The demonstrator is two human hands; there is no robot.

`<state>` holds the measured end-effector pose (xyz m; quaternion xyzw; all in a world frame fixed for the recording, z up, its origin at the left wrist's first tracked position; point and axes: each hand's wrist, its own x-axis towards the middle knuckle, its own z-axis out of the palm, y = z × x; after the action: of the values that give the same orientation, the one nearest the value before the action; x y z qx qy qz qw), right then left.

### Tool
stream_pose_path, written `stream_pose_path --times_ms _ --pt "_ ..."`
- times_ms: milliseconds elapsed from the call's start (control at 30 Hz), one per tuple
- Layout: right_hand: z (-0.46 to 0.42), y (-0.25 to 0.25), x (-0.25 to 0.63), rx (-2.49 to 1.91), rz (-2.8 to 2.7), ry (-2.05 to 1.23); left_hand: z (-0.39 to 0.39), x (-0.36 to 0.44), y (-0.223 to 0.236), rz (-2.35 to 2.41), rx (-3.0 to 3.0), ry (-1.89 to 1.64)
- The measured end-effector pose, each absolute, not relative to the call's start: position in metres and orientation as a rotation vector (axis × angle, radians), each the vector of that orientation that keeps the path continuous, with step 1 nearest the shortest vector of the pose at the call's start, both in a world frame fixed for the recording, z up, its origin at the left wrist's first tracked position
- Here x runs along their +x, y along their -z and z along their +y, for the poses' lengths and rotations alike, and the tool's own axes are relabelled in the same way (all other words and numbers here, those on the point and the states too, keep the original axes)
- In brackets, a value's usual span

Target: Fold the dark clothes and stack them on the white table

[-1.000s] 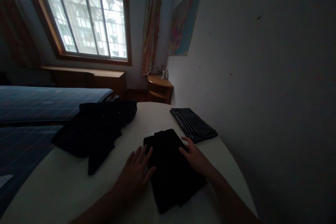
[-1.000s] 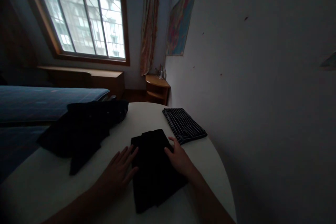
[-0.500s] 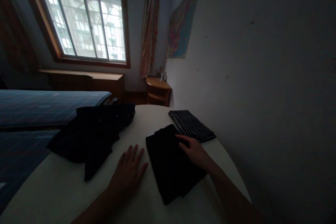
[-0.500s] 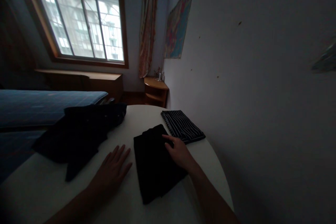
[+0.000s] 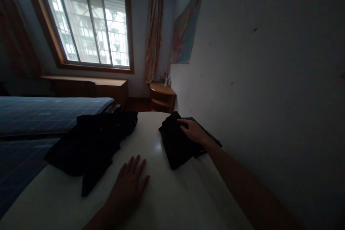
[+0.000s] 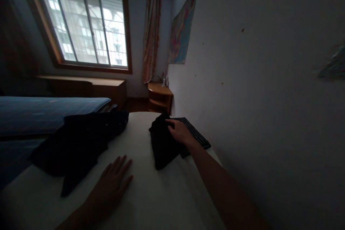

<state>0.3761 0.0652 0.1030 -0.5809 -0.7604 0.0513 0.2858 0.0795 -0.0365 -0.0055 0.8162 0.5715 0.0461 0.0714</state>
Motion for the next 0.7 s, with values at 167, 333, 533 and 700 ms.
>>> stream_pose_path --times_ms 167,333,533,700 --pt "0.095 -0.123 0.383 -1.561 -2.050 -0.099 -0.036 0.079 0.006 1.728 2.468 -0.119" --pt "0.117 -0.148 0.407 -1.505 -2.052 -0.135 -0.034 0.077 0.015 1.720 2.480 -0.184" --pt "0.138 -0.134 0.462 -1.529 -1.977 -0.295 -0.031 0.077 0.018 1.710 2.486 -0.180" --pt "0.145 -0.090 0.499 -1.693 -1.918 -0.323 -0.031 0.076 0.021 1.709 2.497 -0.200"
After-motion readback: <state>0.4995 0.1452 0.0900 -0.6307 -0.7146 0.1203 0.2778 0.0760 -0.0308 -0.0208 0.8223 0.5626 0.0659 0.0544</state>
